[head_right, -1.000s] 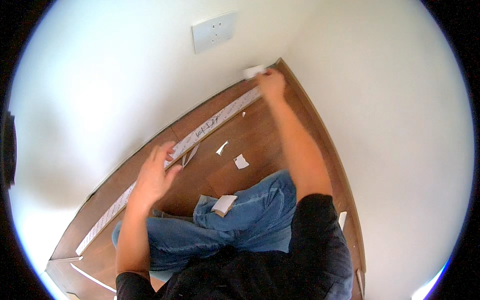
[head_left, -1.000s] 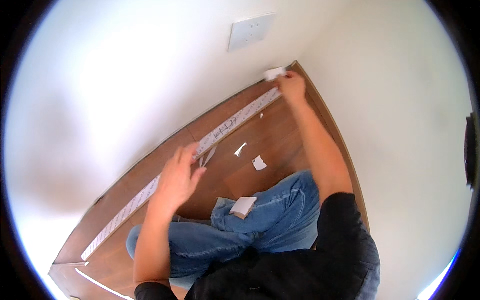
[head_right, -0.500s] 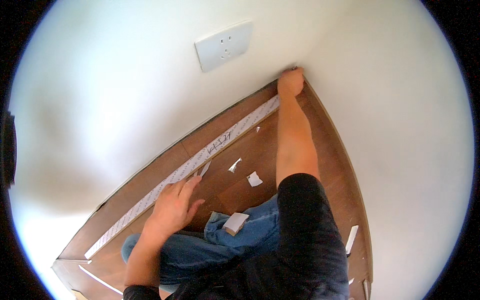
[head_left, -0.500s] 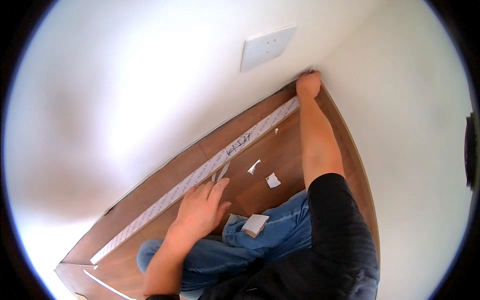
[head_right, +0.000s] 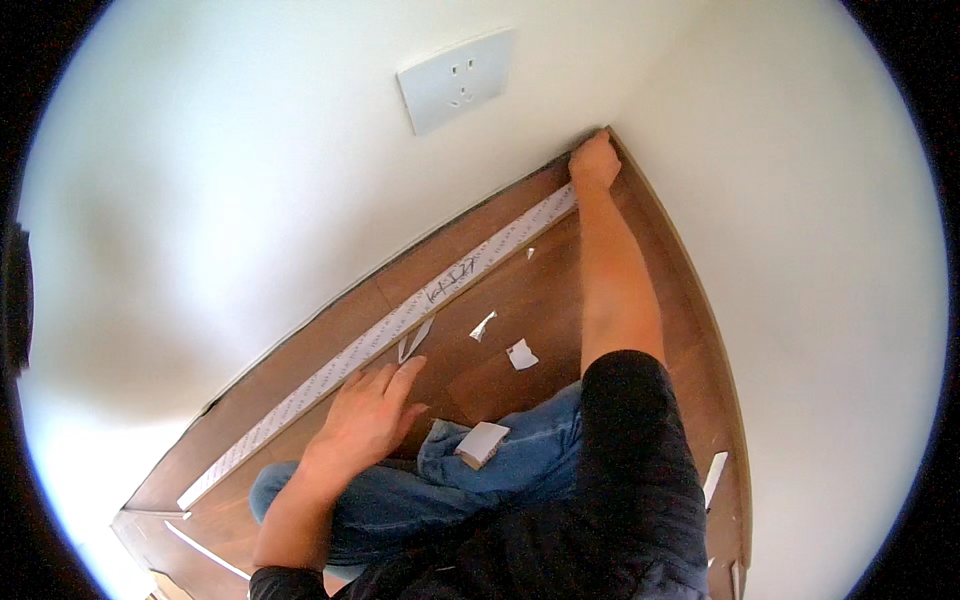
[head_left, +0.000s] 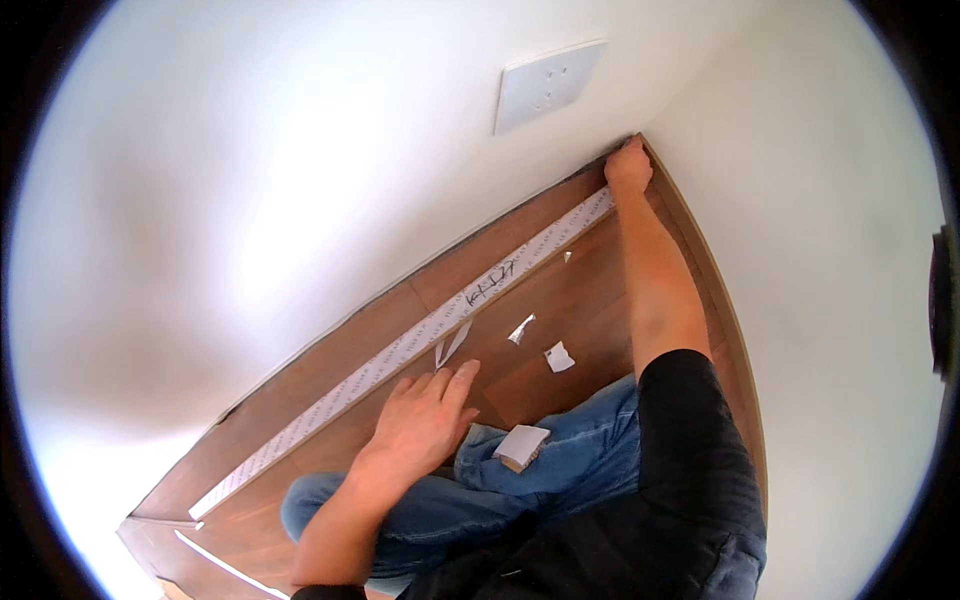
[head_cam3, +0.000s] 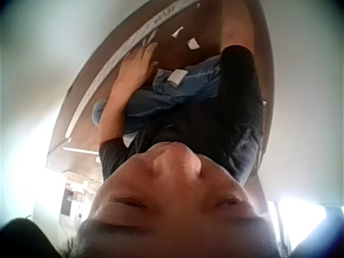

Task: The person installs a skirting board along a wall by applying adhesive tape to a wooden strip, positioning it against the wall, and securing it using a hammer and a pneumatic nail gun.

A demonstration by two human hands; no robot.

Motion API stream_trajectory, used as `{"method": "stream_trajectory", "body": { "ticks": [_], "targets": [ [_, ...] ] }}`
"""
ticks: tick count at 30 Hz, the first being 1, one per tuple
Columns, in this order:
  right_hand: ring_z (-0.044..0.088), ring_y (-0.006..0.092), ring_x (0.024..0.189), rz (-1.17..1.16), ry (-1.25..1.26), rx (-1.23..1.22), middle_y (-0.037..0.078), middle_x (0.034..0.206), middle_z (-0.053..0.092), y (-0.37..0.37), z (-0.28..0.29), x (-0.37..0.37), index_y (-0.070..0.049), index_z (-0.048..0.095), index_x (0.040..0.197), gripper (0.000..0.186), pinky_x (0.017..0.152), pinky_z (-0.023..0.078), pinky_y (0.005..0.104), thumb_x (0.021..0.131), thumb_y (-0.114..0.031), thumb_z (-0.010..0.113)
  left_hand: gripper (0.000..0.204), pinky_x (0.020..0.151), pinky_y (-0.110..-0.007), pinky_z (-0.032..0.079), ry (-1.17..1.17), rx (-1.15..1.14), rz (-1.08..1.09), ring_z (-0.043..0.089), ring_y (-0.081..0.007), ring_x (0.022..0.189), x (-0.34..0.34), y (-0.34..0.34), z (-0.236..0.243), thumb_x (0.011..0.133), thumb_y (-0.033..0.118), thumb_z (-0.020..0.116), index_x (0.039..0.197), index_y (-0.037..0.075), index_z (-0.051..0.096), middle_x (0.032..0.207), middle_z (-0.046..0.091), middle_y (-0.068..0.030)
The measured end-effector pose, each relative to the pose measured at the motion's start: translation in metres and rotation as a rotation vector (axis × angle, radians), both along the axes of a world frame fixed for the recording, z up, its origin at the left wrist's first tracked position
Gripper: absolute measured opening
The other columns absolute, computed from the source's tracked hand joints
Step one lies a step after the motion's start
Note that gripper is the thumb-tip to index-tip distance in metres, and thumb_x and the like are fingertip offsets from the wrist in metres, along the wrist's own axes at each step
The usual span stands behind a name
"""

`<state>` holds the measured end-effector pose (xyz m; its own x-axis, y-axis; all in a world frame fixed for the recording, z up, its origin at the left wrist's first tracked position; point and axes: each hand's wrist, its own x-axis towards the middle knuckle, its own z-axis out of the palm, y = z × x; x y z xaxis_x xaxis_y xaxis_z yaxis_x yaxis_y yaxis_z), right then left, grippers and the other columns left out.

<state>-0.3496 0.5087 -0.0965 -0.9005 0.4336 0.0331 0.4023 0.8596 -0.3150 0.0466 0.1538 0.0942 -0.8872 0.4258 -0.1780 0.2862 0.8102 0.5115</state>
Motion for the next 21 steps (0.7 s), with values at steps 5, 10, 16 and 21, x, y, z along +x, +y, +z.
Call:
{"method": "stream_trajectory", "body": {
  "ticks": [5, 10, 16, 21],
  "targets": [
    [0.063, 0.0396, 0.125, 0.069, -0.054, 0.028, 0.02, 0.128, 0.07, 0.01, -0.01, 0.0, -0.008, 0.06, 0.135, 0.04, 0.104, 0.046, 0.0591, 0.099, -0.025, 0.06, 0.059, 0.09, -0.049, 0.052, -0.047, -0.019, 0.014, 0.066, -0.0394, 0.103, 0.0, -0.004, -0.004, 0.093, 0.022, 0.074, 0.144, 0.007, 0.049, 0.113, 0.066, -0.0184],
    [0.062, 0.0389, 0.125, 0.095, -0.092, 0.015, 0.018, 0.13, 0.069, 0.012, -0.012, -0.009, -0.009, 0.057, 0.141, 0.044, 0.105, 0.044, 0.0601, 0.101, -0.027, 0.059, 0.055, 0.088, -0.051, 0.055, -0.081, -0.096, 0.028, 0.067, -0.0399, 0.103, -0.009, -0.012, -0.028, 0.092, 0.022, 0.074, 0.141, 0.008, 0.053, 0.116, 0.066, -0.019],
    [0.065, 0.0406, 0.117, 0.049, 0.029, -0.008, 0.017, 0.126, 0.071, 0.015, -0.004, 0.02, -0.009, 0.057, 0.144, 0.048, 0.101, 0.045, 0.0576, 0.099, -0.023, 0.062, 0.051, 0.091, -0.051, 0.055, -0.118, -0.128, 0.089, 0.068, -0.0416, 0.106, -0.023, -0.021, -0.038, 0.093, 0.025, 0.073, 0.138, 0.008, 0.056, 0.119, 0.067, -0.0198],
    [0.058, 0.0417, 0.129, 0.212, 0.188, -0.165, 0.021, 0.134, 0.066, 0.008, 0.009, 0.091, -0.001, 0.057, 0.141, 0.049, 0.105, 0.045, 0.0559, 0.096, -0.021, 0.065, 0.048, 0.094, -0.05, 0.055, -0.181, -0.245, 0.305, 0.066, -0.0413, 0.111, -0.022, -0.043, -0.055, 0.091, 0.027, 0.075, 0.133, 0.007, 0.061, 0.125, 0.066, -0.0202]
  ]
}}
